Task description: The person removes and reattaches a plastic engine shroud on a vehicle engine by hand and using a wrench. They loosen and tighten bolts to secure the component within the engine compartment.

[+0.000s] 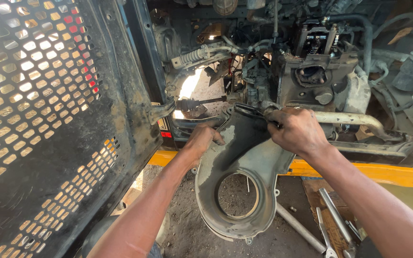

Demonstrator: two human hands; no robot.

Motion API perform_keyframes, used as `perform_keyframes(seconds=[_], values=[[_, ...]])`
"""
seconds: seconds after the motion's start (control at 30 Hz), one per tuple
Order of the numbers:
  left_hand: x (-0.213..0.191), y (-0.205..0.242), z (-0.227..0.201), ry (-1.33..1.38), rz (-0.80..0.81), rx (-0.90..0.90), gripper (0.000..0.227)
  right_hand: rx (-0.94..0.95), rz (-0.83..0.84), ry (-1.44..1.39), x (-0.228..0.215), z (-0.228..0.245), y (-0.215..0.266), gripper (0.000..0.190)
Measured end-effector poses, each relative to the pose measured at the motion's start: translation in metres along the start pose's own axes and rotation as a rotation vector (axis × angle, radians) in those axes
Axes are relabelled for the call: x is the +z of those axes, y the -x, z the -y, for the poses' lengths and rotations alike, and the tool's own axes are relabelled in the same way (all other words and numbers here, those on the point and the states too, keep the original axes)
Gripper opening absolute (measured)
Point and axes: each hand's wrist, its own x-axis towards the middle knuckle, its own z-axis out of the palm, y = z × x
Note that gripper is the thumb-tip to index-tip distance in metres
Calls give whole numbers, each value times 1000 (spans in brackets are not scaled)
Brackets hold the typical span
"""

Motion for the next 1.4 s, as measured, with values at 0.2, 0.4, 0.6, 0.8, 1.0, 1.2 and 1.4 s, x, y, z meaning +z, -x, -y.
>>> perform_keyframes(seconds=[0.2, 0.4, 0.6, 0.8, 1.0, 1.2, 1.4], values=[[-2, -8, 8, -198, 4, 98, 71, 1, -13, 61, 10, 5, -1, 23], [-12, -27, 18, -197, 33, 167, 73, 220, -48, -210, 17, -14, -5, 23], [0, -3, 2, -113, -31, 110, 69, 593, -2, -514, 33, -24, -10, 25], [2, -1, 1, -98, -114, 39, 78, 635, -13, -767, 9, -22, -15, 19], [6, 6, -8, -156, -105, 7, 77, 569, -37, -392, -31, -6, -11, 22], [23, 30, -29, -364, -168, 75, 71, 519, -148, -251, -37, 8, -18, 23], [29, 49, -43, -485, -170, 144, 67, 729, -55, -373, -51, 13, -29, 24]])
